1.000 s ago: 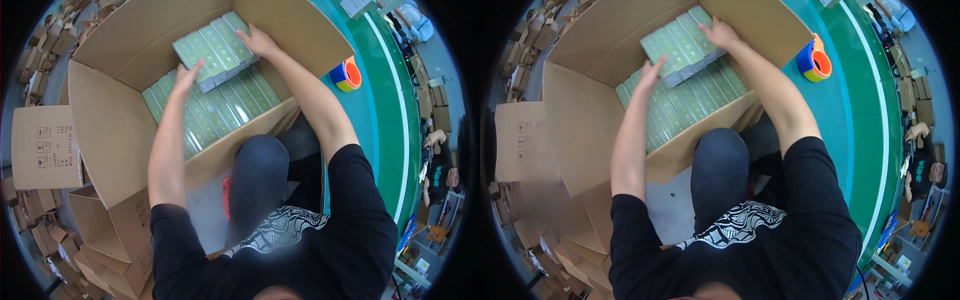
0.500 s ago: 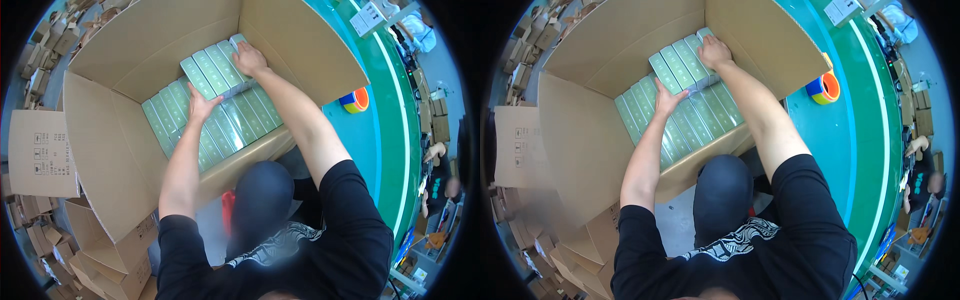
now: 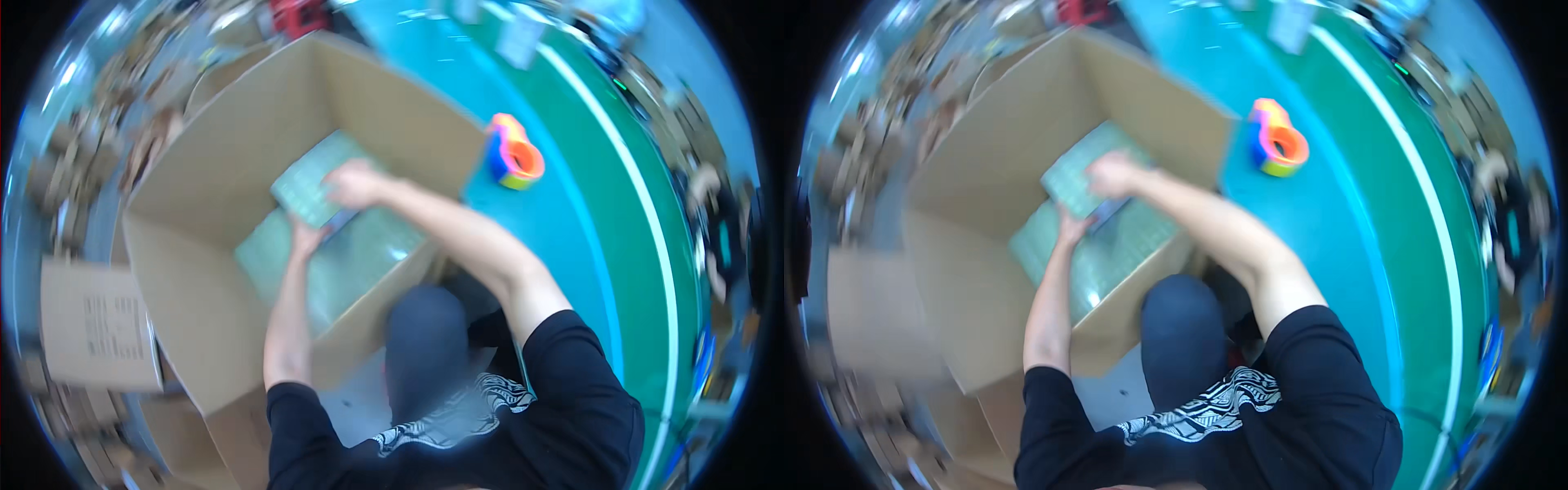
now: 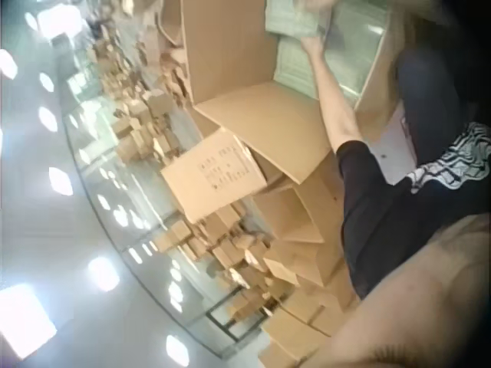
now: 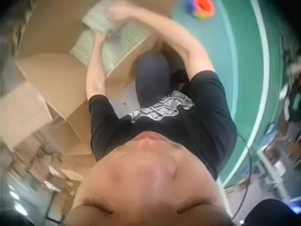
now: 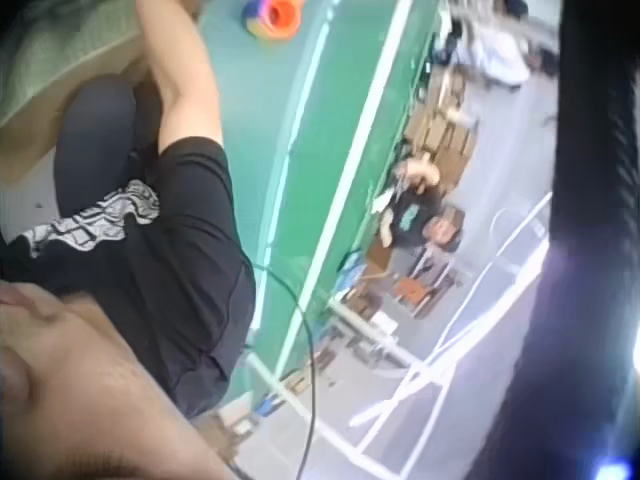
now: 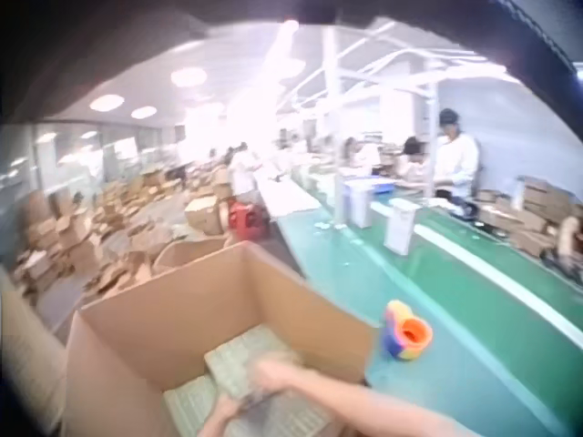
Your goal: The person gathers boxed items from a conveyor belt by hand, groups them together, and packs them into a cardboard box.
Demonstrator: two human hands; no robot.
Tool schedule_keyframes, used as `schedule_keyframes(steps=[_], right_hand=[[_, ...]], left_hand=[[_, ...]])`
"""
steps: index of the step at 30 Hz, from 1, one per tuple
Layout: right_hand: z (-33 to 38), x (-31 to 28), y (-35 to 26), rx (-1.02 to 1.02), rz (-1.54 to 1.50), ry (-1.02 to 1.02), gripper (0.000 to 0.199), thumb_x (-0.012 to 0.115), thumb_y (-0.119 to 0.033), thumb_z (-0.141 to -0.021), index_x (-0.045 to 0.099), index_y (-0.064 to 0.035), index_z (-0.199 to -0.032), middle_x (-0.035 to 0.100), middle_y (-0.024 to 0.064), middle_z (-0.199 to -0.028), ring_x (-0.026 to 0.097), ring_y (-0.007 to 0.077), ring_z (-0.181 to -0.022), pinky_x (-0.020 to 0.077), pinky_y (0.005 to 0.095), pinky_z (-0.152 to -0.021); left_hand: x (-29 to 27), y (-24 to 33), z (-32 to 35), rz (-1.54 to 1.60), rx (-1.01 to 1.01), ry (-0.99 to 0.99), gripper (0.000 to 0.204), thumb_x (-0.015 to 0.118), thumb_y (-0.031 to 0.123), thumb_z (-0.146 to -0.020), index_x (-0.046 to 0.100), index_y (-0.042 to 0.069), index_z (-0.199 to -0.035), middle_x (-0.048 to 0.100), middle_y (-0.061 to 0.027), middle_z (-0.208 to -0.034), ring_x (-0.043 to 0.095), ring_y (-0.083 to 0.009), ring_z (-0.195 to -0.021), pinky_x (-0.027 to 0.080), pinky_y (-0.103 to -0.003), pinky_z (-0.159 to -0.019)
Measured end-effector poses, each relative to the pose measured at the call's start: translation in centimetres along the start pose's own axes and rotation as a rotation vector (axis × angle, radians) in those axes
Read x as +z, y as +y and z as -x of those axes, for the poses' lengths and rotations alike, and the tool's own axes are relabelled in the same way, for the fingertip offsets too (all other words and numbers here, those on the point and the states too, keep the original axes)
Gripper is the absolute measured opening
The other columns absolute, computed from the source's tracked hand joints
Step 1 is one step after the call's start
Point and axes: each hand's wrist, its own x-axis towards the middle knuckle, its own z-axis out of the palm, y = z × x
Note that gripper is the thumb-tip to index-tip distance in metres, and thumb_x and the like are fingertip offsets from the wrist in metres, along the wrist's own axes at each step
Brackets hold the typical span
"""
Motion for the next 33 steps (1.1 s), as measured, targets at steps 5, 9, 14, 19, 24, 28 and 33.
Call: schedule_keyframes(steps=[5,9,14,19,24,28,33], right_hand=[[17.1,-4.2,-9.7,-0.384,-0.519,0.125,0.035,0.053,-0.035,-0.097,0.066,-0.0034,-0.103,0.069,0.0195,-0.095,0.066,0.0380,-0.088,0.0519,0.0468,-0.079],[31.7,-2.5,-9.7,-0.421,-0.425,0.070,0.041,0.050,-0.041,-0.098,0.066,-0.0078,-0.116,0.060,0.0140,-0.126,0.052,0.0323,-0.123,0.0408,0.0460,-0.102],[37.8,2.0,-9.0,-0.438,-0.036,0.395,0.044,0.049,-0.040,-0.098,0.057,-0.0154,-0.133,0.041,0.0076,-0.149,0.030,0.0336,-0.142,0.0247,0.0526,-0.115],[37.0,1.8,-8.2,-0.446,-0.053,0.290,0.050,0.053,-0.038,-0.096,0.048,-0.0173,-0.141,0.035,0.0088,-0.153,0.029,0.0351,-0.142,0.0220,0.0528,-0.116],[37.3,1.9,-7.6,-0.503,-0.164,0.501,0.030,0.062,-0.026,-0.087,0.065,-0.0103,-0.112,0.060,0.0095,-0.122,0.055,0.0280,-0.115,0.0457,0.0434,-0.096],[37.0,0.5,-6.7,-0.577,-0.213,0.634,0.012,0.065,-0.019,-0.080,0.068,-0.0073,-0.081,0.068,0.0052,-0.088,0.065,0.0230,-0.080,0.0535,0.0361,-0.068],[37.9,-0.1,-7.6,-0.582,-0.152,0.492,0.019,0.065,-0.018,-0.078,0.064,-0.0065,-0.064,0.064,0.0061,-0.066,0.061,0.0251,-0.057,0.0502,0.0366,-0.055]], left_hand=[[0.8,7.5,-2.0,-0.059,0.058,0.027,0.086,0.079,0.032,-0.077,0.036,0.003,-0.146,0.039,-0.0169,-0.148,0.041,-0.0341,-0.134,0.030,-0.045,-0.114],[3.9,22.6,0.2,-0.275,0.217,0.386,0.068,0.070,0.023,-0.087,0.039,0.003,-0.144,0.040,-0.0181,-0.147,0.039,-0.0354,-0.135,0.025,-0.047,-0.114],[10.7,43.4,5.5,0.064,0.967,0.057,0.033,0.066,0.007,-0.081,0.061,0.003,-0.114,0.062,-0.0140,-0.120,0.055,-0.0304,-0.117,0.040,-0.042,-0.102],[21.3,46.7,9.8,-0.062,1.161,-0.557,0.035,0.065,0.024,-0.089,0.062,0.005,-0.118,0.060,-0.0126,-0.129,0.053,-0.0321,-0.125,0.041,-0.047,-0.104],[24.4,40.5,9.8,-0.297,1.148,-0.761,0.045,0.056,0.038,-0.096,0.056,0.010,-0.131,0.048,-0.0124,-0.145,0.036,-0.0291,-0.141,0.028,-0.049,-0.115],[24.3,41.4,9.4,-0.297,1.028,-0.860,0.046,0.055,0.039,-0.096,0.056,0.010,-0.132,0.047,-0.0111,-0.146,0.035,-0.0290,-0.141,0.027,-0.049,-0.116],[24.6,40.4,9.9,-0.295,0.969,-0.820,0.047,0.056,0.039,-0.096,0.056,0.009,-0.131,0.048,-0.0103,-0.145,0.039,-0.0303,-0.139,0.029,-0.049,-0.115]])
